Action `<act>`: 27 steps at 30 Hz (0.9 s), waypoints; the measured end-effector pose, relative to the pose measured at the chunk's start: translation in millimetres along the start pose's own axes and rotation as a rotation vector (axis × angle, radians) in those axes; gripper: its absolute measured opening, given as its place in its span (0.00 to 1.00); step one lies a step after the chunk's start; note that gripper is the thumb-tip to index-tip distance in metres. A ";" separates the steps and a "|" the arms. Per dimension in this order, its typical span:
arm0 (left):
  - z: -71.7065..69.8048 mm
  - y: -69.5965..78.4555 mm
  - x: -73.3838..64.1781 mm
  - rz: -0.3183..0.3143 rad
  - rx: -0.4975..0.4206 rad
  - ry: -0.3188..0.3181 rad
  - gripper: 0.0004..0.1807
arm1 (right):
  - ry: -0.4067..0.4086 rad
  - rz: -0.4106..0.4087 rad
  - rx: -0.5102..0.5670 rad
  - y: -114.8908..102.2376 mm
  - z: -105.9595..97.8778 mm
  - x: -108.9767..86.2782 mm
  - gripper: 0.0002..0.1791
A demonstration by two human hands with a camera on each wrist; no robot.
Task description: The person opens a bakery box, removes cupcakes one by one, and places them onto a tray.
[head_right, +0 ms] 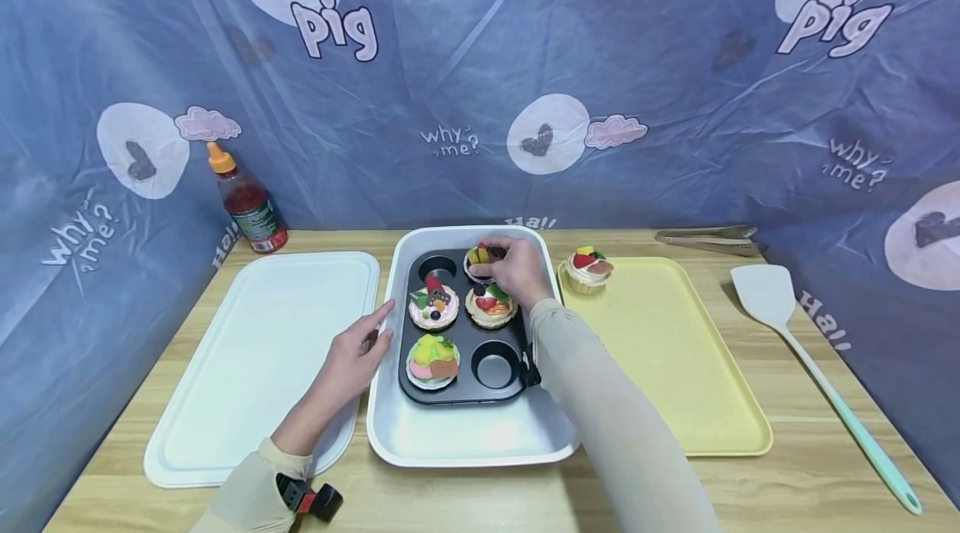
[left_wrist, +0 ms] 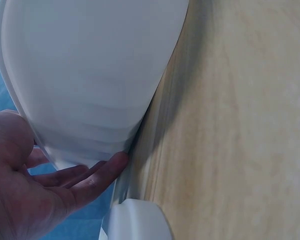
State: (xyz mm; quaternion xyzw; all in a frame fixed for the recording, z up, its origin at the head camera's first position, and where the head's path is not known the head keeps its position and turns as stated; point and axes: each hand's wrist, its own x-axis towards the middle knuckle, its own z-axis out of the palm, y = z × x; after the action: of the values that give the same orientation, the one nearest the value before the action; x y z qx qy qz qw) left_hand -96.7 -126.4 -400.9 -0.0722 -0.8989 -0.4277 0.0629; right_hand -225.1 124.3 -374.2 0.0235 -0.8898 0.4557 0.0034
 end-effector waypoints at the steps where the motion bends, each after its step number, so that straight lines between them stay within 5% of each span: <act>1: 0.0 0.0 0.1 0.001 0.000 0.000 0.27 | 0.003 0.001 -0.004 -0.3 0.0 -0.2 0.26; 27: 0.4 0.7 -0.1 0.002 -0.005 0.002 0.27 | 0.092 -0.039 0.137 -15.7 -16.4 -2.9 0.29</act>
State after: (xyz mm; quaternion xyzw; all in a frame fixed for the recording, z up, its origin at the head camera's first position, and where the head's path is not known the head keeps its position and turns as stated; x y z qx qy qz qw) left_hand -96.5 -125.7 -400.7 -0.0731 -0.8976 -0.4300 0.0639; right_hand -221.7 128.5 -352.0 0.0202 -0.8547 0.5161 0.0515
